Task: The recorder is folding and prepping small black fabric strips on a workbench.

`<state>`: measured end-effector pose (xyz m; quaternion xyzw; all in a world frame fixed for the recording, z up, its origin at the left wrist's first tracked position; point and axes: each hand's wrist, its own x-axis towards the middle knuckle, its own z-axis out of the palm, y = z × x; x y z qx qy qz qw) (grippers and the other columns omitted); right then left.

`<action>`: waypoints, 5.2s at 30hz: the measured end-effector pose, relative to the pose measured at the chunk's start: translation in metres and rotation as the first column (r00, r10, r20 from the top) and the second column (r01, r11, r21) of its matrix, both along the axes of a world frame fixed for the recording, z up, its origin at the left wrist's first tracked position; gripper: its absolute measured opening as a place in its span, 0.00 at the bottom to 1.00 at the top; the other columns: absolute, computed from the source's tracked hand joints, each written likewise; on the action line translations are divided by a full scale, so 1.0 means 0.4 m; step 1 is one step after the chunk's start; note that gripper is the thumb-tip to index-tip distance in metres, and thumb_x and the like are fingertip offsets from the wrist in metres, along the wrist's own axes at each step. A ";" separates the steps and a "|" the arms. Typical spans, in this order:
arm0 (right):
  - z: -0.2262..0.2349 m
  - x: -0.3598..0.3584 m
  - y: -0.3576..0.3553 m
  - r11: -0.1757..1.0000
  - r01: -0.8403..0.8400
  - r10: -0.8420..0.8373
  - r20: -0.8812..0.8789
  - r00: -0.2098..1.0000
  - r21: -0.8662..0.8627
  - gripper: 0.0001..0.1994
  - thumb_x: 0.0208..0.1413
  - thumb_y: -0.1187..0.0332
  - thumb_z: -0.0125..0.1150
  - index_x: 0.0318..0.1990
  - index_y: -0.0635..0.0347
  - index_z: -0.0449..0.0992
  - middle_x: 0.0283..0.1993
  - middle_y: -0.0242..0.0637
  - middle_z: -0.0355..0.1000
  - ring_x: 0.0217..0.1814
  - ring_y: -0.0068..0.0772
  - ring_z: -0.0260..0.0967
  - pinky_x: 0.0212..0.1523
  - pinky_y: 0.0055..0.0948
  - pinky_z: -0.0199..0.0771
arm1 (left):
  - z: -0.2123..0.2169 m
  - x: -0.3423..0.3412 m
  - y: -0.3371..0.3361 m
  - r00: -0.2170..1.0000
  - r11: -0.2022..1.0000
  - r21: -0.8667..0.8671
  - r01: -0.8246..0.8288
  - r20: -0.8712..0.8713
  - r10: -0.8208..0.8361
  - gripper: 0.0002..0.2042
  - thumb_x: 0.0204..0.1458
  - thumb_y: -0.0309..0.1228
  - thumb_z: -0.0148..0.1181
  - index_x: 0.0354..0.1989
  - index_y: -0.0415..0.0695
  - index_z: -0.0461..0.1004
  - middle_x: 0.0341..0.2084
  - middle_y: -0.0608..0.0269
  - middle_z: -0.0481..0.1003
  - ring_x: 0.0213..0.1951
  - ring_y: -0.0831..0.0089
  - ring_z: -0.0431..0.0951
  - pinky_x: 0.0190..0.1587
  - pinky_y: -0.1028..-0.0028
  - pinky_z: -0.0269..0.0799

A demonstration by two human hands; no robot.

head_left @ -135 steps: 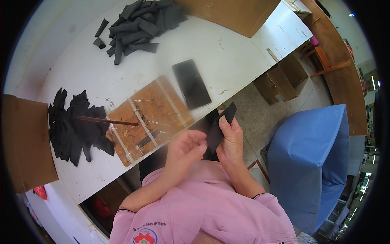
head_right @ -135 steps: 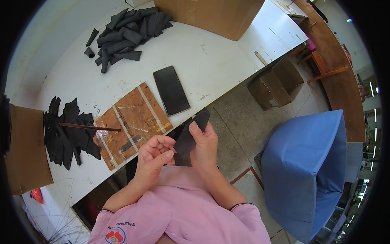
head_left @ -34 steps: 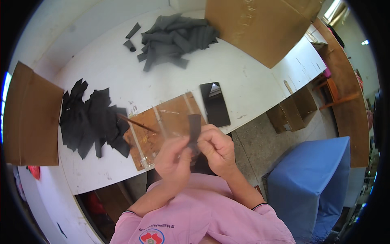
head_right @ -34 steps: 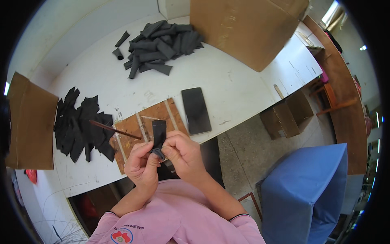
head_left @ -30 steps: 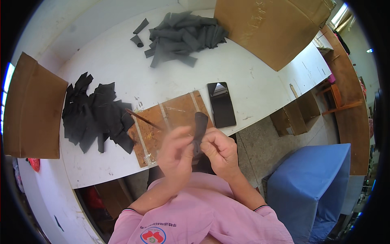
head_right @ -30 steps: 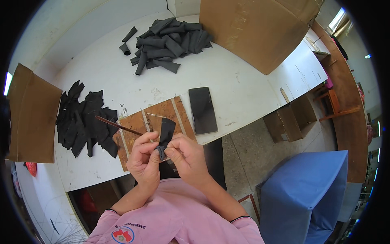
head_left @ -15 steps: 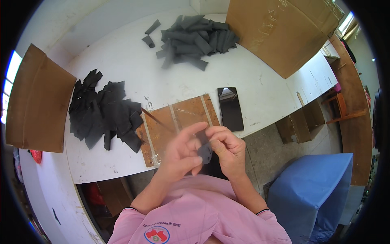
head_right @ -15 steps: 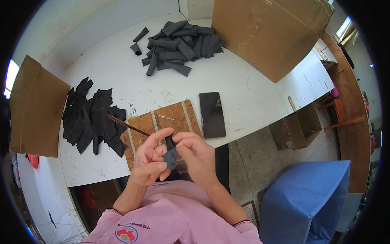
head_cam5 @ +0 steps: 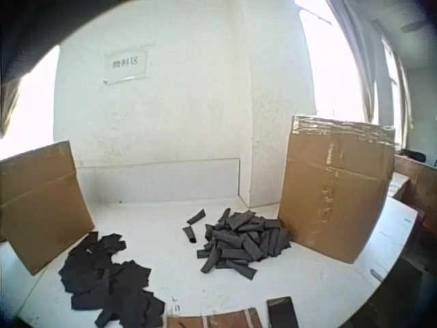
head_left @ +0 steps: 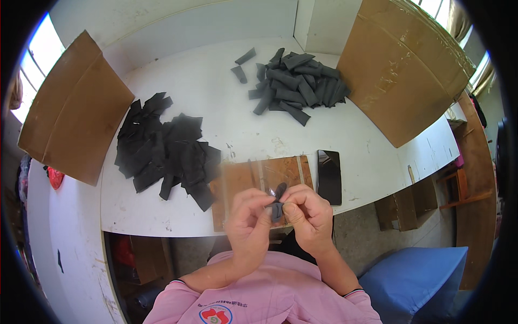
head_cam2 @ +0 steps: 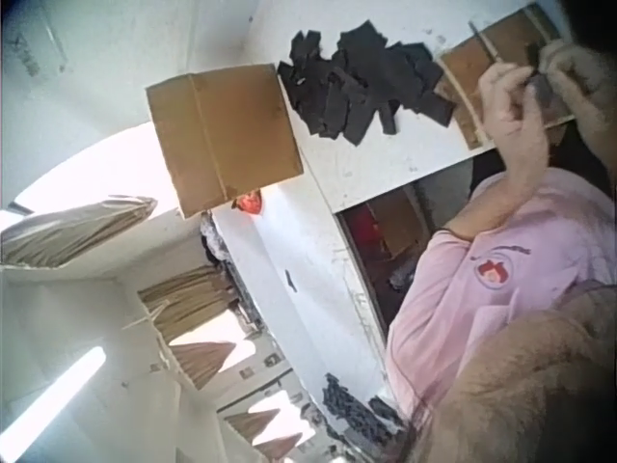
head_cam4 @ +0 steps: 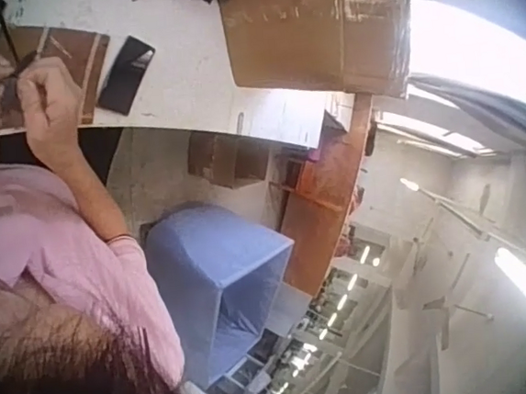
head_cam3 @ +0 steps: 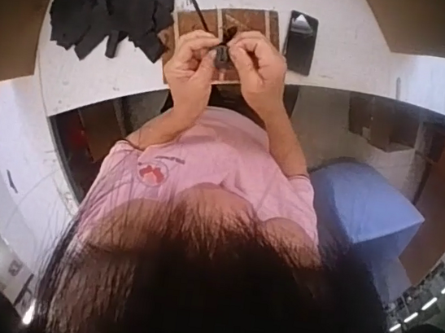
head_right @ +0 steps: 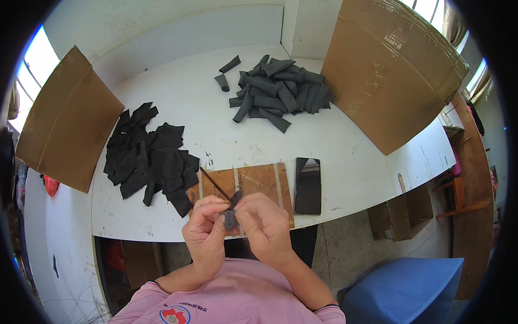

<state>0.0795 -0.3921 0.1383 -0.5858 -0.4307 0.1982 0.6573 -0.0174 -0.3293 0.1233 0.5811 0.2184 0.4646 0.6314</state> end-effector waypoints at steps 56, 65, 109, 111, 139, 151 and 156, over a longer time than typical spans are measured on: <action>0.039 0.079 0.211 0.862 -0.477 0.355 -0.468 0.809 -0.170 0.10 0.54 0.65 0.48 0.24 0.60 0.67 0.19 0.25 0.61 0.20 0.13 0.56 0.22 0.15 0.57 | -0.006 -0.002 0.253 0.456 -0.058 -0.452 0.890 0.878 0.146 0.15 0.49 0.22 0.44 0.46 0.36 0.62 0.30 0.58 0.69 0.15 0.82 0.61 0.10 0.87 0.56; 0.004 0.104 0.214 0.889 -0.456 0.365 -0.541 0.757 -0.039 0.10 0.53 0.65 0.48 0.23 0.58 0.66 0.19 0.25 0.61 0.21 0.15 0.57 0.24 0.15 0.59 | 0.072 0.002 0.179 0.853 0.772 -0.421 0.477 0.433 -0.292 0.12 0.49 0.18 0.44 0.43 0.35 0.60 0.26 0.53 0.71 0.08 0.85 0.55 0.11 0.86 0.56; -0.046 0.067 0.157 0.994 -0.019 0.088 0.662 0.745 -0.110 0.07 0.44 0.66 0.55 0.25 0.59 0.70 0.21 0.35 0.64 0.23 0.38 0.65 0.21 0.31 0.65 | 0.030 0.024 0.232 0.915 0.896 -0.187 0.403 0.059 -0.399 0.11 0.40 0.26 0.62 0.32 0.35 0.72 0.29 0.56 0.72 0.33 0.74 0.72 0.35 0.78 0.69; -0.069 0.068 0.154 0.991 -0.032 0.106 0.637 0.764 -0.127 0.06 0.44 0.68 0.54 0.26 0.60 0.70 0.22 0.36 0.65 0.24 0.39 0.65 0.22 0.32 0.65 | 0.068 0.025 0.226 0.885 0.896 -0.063 0.439 -0.140 -0.444 0.07 0.40 0.23 0.62 0.27 0.35 0.73 0.25 0.59 0.73 0.28 0.77 0.73 0.34 0.81 0.68; -0.072 0.053 0.158 0.979 0.022 0.128 0.698 0.704 -0.202 0.13 0.44 0.61 0.56 0.17 0.59 0.66 0.17 0.36 0.63 0.20 0.38 0.63 0.19 0.33 0.61 | 0.023 -0.001 0.216 0.938 0.953 -0.228 0.200 0.326 -0.119 0.05 0.49 0.29 0.51 0.28 0.39 0.67 0.28 0.58 0.69 0.35 0.70 0.67 0.43 0.71 0.61; 0.120 0.216 0.256 0.982 -0.189 0.185 -0.373 0.909 0.027 0.20 0.56 0.54 0.38 0.26 0.64 0.67 0.16 0.31 0.62 0.17 0.18 0.58 0.20 0.16 0.54 | -0.174 -0.034 0.227 0.923 0.984 0.137 -0.118 -0.350 0.159 0.08 0.47 0.26 0.51 0.35 0.37 0.68 0.31 0.59 0.70 0.32 0.73 0.70 0.35 0.76 0.65; 0.004 0.142 0.168 0.986 0.061 -0.099 -0.255 0.962 -0.152 0.19 0.56 0.56 0.41 0.28 0.65 0.68 0.16 0.29 0.61 0.17 0.16 0.56 0.21 0.16 0.56 | -0.258 -0.095 0.364 0.346 0.639 0.663 -0.390 -0.538 0.769 0.17 0.43 0.31 0.55 0.40 0.34 0.63 0.36 0.48 0.66 0.36 0.56 0.69 0.36 0.66 0.66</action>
